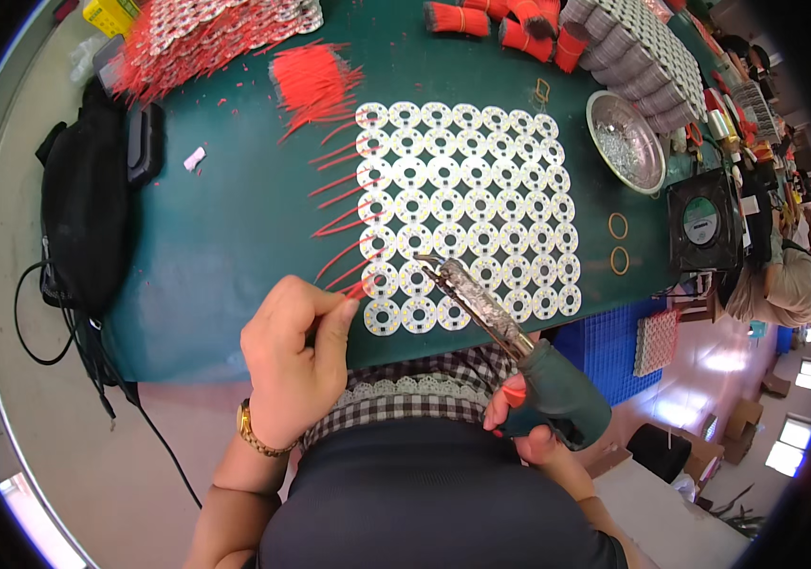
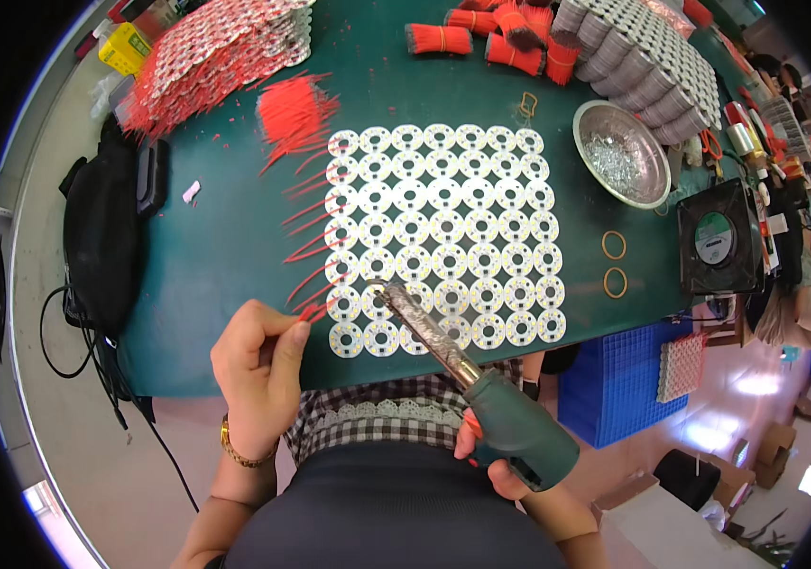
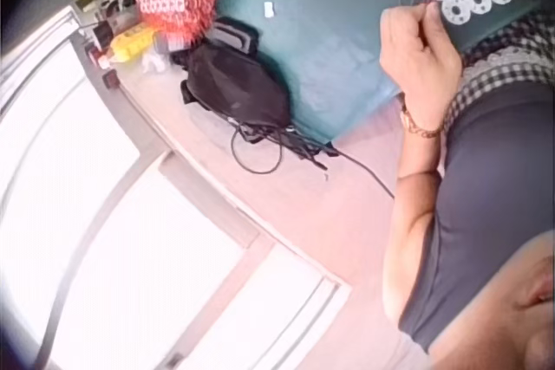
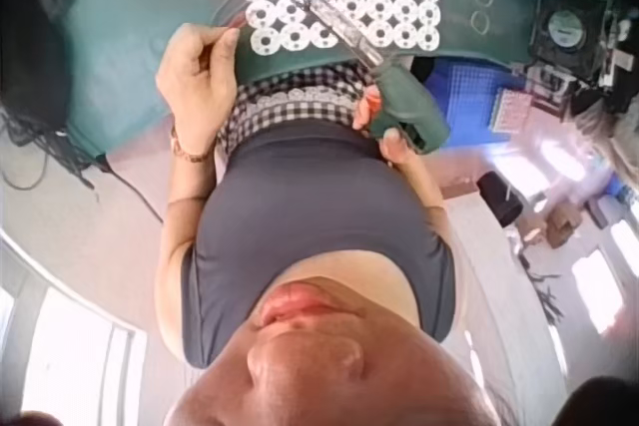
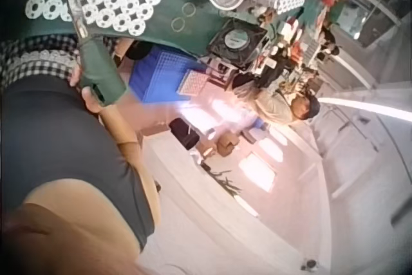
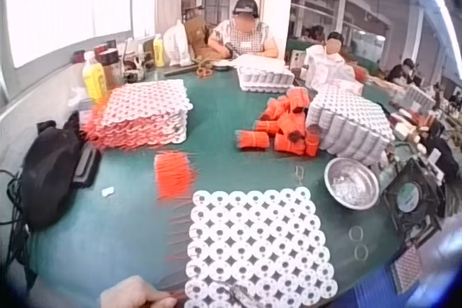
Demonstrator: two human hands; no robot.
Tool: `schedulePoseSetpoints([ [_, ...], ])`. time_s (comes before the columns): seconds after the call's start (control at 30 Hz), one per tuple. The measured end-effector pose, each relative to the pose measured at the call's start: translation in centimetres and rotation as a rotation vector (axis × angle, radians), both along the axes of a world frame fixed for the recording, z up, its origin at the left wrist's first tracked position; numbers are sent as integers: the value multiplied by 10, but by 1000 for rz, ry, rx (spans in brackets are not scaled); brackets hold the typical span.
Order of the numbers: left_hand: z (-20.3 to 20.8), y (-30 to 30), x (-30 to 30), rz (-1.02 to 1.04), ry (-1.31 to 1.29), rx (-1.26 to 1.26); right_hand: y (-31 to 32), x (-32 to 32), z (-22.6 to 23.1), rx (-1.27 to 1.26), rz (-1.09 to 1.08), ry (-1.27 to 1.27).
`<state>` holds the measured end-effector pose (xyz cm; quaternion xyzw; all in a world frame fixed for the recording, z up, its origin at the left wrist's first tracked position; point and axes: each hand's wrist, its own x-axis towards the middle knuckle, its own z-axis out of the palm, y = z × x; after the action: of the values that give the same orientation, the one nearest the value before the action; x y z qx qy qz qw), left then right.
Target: The person solders wires onto the circular LED board panel using a handheld soldering tool.
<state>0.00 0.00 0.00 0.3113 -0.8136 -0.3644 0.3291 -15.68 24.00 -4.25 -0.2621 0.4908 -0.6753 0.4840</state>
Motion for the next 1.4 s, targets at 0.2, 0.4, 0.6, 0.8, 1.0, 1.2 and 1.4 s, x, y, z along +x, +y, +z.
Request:
schedulePoseSetpoints([
  [0.2,-9,4,-6,76,-59,2,5,1,7,114,153,133],
  [0.4,-14,5,-11,56,-148,-95,14,2,1,188,184,209],
  [0.6,-13,6,-9,71,-185,-100,9,1,12,186,185,260],
  [0.8,-12,6,-9,50,-182,-104,11,2,12,219,175,206],
  [1.0,-12,6,-10,48,-175,-135,13,4,10,266,119,215],
  [1.2,-13,6,-9,46,-187,-133,5,5,16,343,107,176],
  [1.4,-14,5,-9,59,-175,-129,2,5,20,350,97,186],
])
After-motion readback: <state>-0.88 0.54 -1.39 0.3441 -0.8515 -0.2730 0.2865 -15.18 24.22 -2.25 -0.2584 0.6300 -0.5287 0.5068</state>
